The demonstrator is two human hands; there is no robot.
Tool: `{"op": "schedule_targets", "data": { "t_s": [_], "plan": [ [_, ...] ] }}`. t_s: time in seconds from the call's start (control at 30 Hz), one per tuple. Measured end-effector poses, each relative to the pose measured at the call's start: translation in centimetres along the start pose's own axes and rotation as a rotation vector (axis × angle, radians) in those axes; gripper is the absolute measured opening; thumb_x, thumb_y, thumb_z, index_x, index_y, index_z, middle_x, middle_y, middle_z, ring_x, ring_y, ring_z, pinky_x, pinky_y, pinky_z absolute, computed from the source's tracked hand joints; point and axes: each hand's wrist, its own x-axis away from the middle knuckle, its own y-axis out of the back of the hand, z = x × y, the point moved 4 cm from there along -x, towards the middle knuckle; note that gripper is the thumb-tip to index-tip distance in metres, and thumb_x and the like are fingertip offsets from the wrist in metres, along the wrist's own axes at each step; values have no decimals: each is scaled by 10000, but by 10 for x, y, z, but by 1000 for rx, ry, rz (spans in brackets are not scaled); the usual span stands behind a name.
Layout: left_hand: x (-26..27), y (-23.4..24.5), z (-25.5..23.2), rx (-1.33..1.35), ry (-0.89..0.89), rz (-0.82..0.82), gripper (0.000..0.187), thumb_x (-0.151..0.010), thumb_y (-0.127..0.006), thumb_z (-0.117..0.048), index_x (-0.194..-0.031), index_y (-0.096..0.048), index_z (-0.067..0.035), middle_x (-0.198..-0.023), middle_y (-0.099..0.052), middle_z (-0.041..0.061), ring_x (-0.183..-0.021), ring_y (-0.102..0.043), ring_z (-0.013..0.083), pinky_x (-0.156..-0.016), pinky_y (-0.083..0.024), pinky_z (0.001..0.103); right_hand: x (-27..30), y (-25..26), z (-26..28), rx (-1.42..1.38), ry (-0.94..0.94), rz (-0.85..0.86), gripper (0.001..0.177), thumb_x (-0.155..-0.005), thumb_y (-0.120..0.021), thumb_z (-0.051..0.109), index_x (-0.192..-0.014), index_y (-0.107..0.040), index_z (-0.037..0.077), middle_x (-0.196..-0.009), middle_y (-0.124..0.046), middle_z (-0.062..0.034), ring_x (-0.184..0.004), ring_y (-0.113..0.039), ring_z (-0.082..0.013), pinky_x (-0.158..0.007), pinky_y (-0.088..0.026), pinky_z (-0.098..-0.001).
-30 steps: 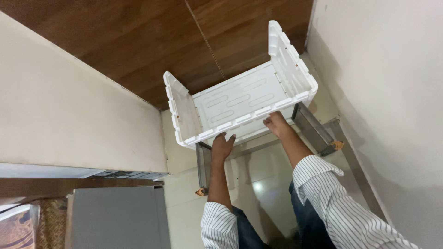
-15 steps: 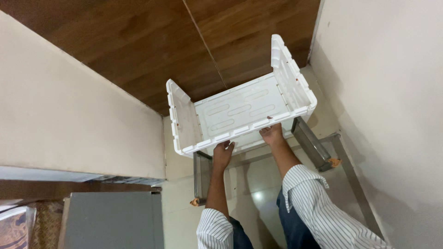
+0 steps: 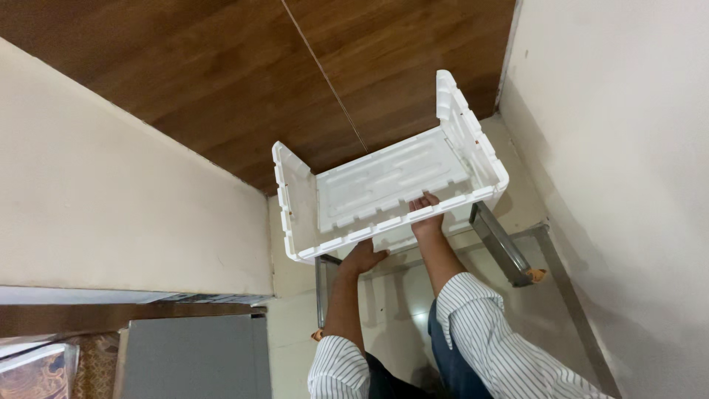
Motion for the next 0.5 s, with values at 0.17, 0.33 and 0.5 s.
{"op": "schedule_targets", "data": {
  "t_s": [0.17, 0.33, 0.5],
  "plan": [
    [-11, 10, 3, -63, -166, -229, 886, -915, -688, -411, -1579, -284, 14, -1631, -314, 272, -1535, -255, 397, -1233, -250, 449, -11, -38, 10, 28, -10, 215, 442, -919, -626, 122, -1332, -580, -29, -1177, -632, -130, -1141, -603, -289, -1095, -504, -434],
    [-25, 33, 15, -105, -336, -607, 914, -897, -742, -296, -1568, -249, 81, -1612, -297, 341, -1525, -262, 447, -1247, -268, 470, -4, -69, 8, 136, -15, 433, 607, -967, -554, 140, -1533, -399, -13, -1441, -545, -166, -1371, -514, -315, -1178, -430, -450],
    [-38, 64, -5, 115, -299, -714, 987, -867, -777, -186, -1562, -143, 110, -1624, -167, 380, -1530, -154, 468, -1237, -202, 473, 7, -87, 12, 419, -9, 535, 742, -955, -571, 131, -1638, -282, 128, -1513, -457, -164, -1388, -465, -313, -1152, -400, -476]
  ]
}}
